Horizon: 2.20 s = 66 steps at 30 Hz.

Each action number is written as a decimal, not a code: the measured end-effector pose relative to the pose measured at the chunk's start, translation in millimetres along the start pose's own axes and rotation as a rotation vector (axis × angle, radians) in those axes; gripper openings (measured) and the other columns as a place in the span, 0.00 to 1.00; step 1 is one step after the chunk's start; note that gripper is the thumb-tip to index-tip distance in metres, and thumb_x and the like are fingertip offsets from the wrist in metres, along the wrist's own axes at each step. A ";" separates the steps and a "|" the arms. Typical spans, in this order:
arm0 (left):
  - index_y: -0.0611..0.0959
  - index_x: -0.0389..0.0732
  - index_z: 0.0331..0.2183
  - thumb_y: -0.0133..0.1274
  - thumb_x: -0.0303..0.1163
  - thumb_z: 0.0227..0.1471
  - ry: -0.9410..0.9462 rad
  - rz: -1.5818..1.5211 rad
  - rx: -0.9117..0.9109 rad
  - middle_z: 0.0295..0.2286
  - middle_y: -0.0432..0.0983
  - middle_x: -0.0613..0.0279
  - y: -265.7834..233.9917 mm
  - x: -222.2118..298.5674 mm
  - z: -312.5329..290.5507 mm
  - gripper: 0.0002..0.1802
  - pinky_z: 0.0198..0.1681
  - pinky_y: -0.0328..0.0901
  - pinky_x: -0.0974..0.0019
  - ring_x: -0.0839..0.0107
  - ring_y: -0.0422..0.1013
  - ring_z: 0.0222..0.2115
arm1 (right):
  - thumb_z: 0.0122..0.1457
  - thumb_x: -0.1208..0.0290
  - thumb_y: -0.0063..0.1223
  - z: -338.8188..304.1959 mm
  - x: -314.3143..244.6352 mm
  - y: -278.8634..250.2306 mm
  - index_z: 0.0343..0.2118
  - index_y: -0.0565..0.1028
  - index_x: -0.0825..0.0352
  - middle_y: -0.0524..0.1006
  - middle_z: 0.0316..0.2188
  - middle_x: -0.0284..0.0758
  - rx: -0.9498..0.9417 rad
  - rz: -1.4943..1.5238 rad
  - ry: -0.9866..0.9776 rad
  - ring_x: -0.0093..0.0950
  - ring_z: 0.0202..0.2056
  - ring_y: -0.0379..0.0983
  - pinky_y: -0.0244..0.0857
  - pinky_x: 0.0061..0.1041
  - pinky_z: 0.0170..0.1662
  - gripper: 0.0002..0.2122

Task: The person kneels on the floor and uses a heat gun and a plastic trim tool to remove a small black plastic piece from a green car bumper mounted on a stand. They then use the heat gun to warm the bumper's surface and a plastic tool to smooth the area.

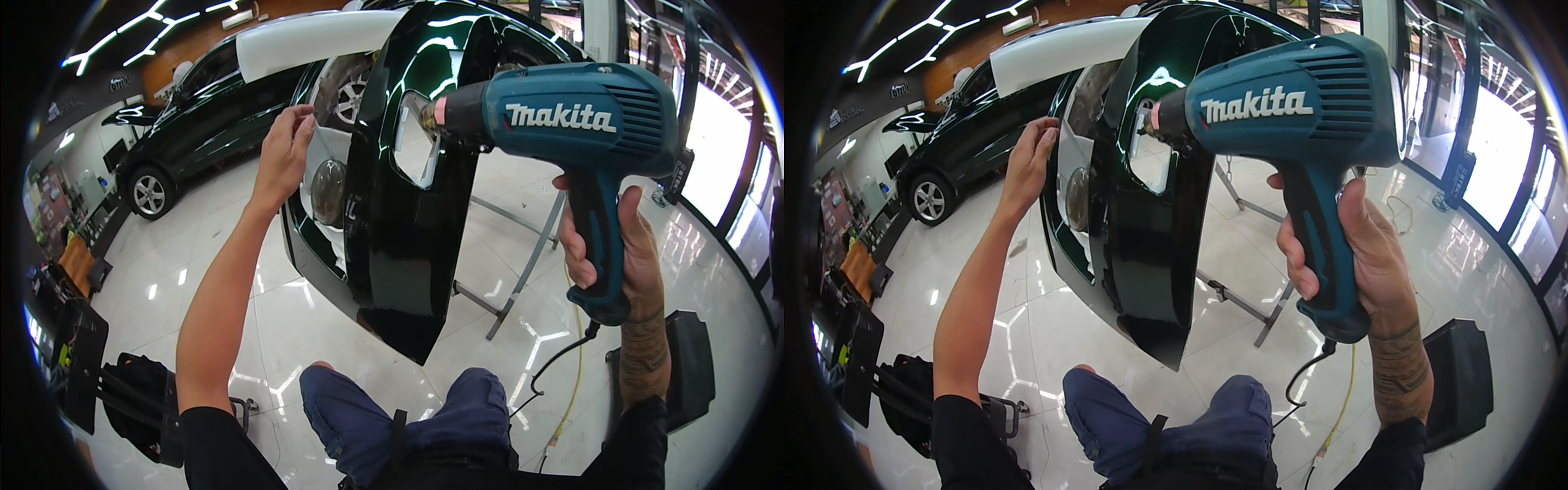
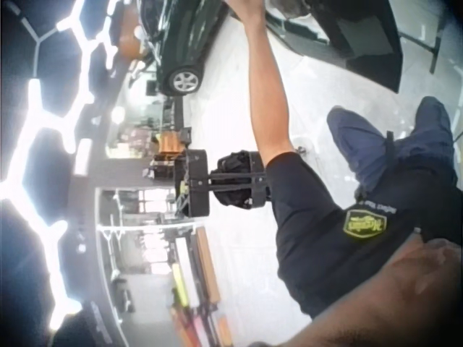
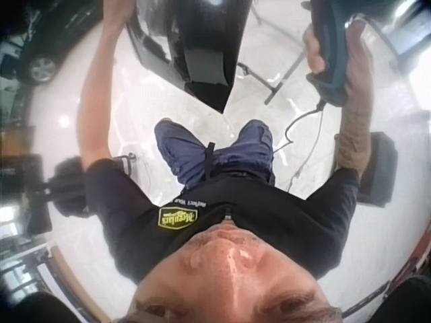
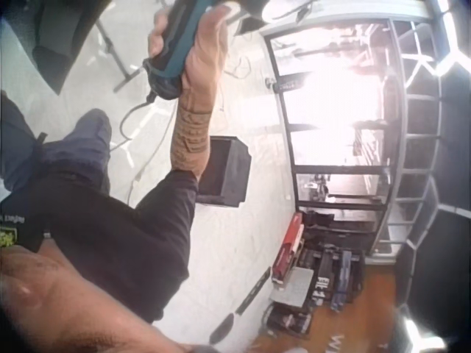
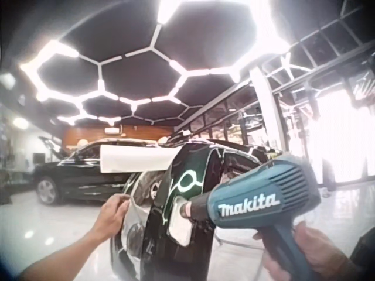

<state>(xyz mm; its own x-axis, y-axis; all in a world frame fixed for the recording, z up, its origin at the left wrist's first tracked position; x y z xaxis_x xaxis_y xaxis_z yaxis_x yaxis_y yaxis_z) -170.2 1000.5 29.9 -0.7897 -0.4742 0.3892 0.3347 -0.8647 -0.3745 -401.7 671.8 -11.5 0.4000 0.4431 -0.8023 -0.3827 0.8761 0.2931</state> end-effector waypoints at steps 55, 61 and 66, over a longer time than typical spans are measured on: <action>0.70 0.34 0.55 0.51 0.38 0.59 -0.038 -0.199 -0.023 0.47 0.73 0.50 69.7 27.9 -5.9 0.26 0.52 0.63 0.67 0.66 0.69 0.48 | 0.64 0.60 0.48 62.8 140.1 -37.5 0.56 0.61 0.79 0.74 0.26 0.36 0.373 -0.598 -0.215 0.21 0.27 0.68 0.64 0.21 0.34 0.27; 0.67 0.33 0.57 0.64 0.50 0.46 -0.082 -0.154 -0.095 0.49 0.70 0.44 79.9 33.9 46.3 0.45 0.54 0.61 0.63 0.60 0.68 0.50 | 0.63 0.49 0.48 86.6 141.9 -35.6 0.56 0.60 0.81 0.66 0.19 0.34 0.445 -0.647 -0.139 0.21 0.23 0.60 0.59 0.24 0.30 0.34; 0.64 0.34 0.58 0.65 0.47 0.45 -0.130 -0.232 -0.138 0.50 0.69 0.42 81.8 31.2 52.6 0.46 0.55 0.60 0.62 0.59 0.67 0.51 | 0.63 0.48 0.47 88.9 140.8 -32.0 0.53 0.63 0.79 0.65 0.18 0.34 0.431 -0.667 -0.100 0.22 0.23 0.58 0.58 0.25 0.29 0.32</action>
<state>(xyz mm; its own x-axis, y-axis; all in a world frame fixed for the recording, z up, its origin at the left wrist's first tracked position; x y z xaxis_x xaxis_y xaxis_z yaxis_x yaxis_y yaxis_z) -140.5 906.2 55.6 -0.7613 -0.2912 0.5793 0.0725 -0.9261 -0.3702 -259.2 723.0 -87.6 0.5114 -0.2029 -0.8350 0.3106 0.9497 -0.0405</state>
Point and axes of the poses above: each hand's wrist, its own z-axis towards the middle knuckle, its own y-axis out of the palm, x = y × z, the point moved 4 cm from there along z, towards the middle knuckle
